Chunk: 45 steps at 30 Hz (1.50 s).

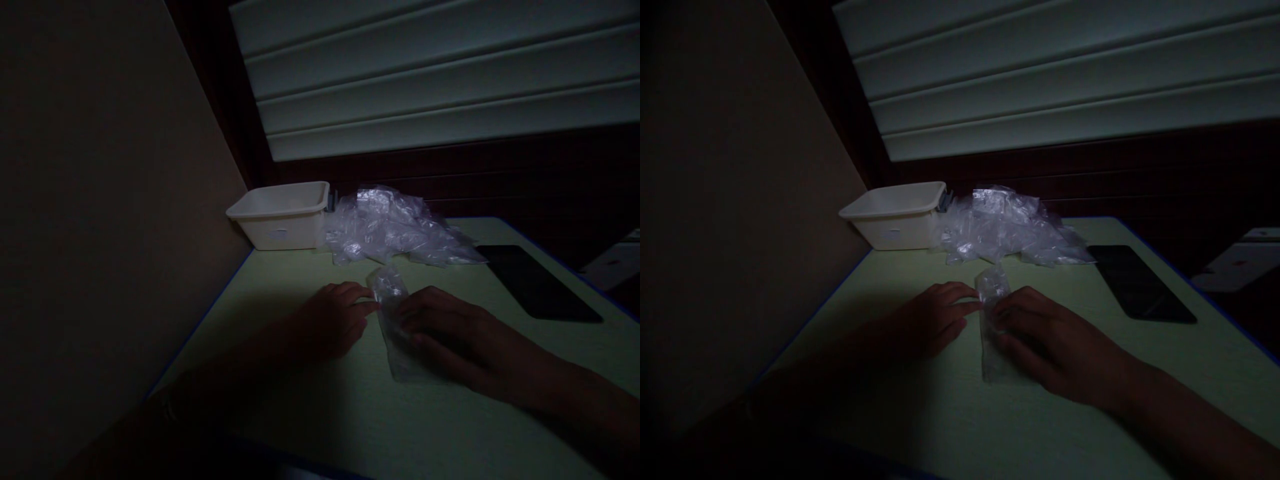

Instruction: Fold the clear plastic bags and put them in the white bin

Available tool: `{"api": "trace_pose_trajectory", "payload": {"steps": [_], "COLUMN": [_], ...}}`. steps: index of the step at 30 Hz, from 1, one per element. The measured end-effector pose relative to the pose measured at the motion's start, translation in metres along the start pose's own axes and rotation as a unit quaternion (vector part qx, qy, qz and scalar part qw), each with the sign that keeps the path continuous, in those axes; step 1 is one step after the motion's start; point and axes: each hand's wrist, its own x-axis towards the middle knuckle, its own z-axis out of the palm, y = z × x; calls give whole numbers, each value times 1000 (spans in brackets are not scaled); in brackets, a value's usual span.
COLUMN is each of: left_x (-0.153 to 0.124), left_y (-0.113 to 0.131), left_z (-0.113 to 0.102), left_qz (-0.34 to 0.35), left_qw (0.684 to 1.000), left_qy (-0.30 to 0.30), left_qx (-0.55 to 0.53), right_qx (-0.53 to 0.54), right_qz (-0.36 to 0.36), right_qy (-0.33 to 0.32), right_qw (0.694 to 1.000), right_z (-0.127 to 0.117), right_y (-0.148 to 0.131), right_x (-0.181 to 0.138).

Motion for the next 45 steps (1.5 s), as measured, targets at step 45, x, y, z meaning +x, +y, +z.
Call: {"api": "trace_pose_trajectory", "payload": {"steps": [45], "left_x": [-1], "left_y": [-2], "left_z": [0], "left_qz": [39], "left_qw": [999], "left_qy": [9], "left_qx": [6], "right_qx": [655], "right_qz": [356], "right_qy": [160], "right_qw": [647], "right_z": [-9], "right_y": [40], "right_x": [21]}}
